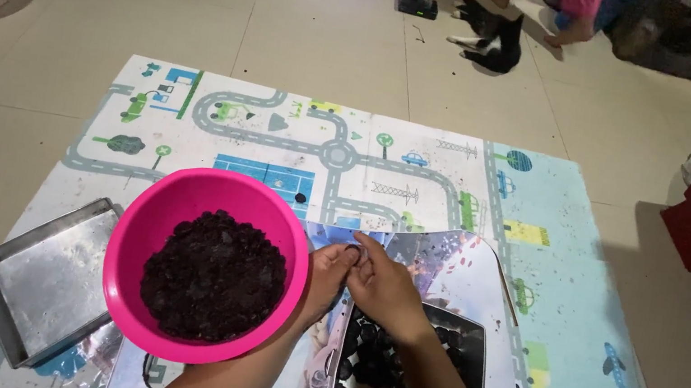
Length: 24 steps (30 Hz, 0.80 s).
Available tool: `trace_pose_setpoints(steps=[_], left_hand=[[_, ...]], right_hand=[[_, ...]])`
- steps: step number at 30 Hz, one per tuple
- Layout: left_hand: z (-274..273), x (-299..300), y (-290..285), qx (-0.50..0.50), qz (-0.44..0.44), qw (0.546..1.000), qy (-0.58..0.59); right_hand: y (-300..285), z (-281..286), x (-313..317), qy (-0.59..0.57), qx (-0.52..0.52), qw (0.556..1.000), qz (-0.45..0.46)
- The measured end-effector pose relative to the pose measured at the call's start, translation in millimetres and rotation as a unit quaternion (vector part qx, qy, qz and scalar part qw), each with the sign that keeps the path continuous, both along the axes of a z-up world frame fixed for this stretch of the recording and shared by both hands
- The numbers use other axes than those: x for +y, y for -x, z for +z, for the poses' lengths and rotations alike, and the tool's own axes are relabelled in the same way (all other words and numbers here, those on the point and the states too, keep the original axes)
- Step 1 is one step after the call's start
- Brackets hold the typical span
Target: The person portions the chocolate mixture and rolls it into small balls before placing them into a tray.
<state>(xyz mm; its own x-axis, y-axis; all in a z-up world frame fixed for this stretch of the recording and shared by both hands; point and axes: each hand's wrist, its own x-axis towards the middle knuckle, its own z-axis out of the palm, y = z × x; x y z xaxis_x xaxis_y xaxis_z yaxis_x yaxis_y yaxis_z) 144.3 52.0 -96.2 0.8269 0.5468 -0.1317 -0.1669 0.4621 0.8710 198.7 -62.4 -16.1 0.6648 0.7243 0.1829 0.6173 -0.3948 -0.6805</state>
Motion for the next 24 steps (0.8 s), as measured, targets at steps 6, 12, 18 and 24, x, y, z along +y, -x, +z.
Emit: trace_pose_setpoints(steps=[6, 12, 18, 24], left_hand=[[-4.5, 0.0, -1.7, 0.013, 0.023, 1.0, 0.01], [2.8, 1.0, -0.2, -0.029, 0.05, 0.998, -0.035], [10.4, -11.5, 6.4, -0.023, 0.038, 0.998, -0.054], [-22.7, -6.4, -6.1, -0.066, 0.033, 0.996, -0.057]], right_hand=[[-2.7, -2.0, -0.1, -0.012, 0.037, 0.999, -0.016], [3.0, 5.8, 2.4, -0.058, -0.003, 0.998, -0.04], [-6.8, -14.4, 3.5, -0.087, -0.073, 0.993, -0.034], [-9.7, -15.5, 3.9, -0.109, -0.096, 0.989, -0.023]])
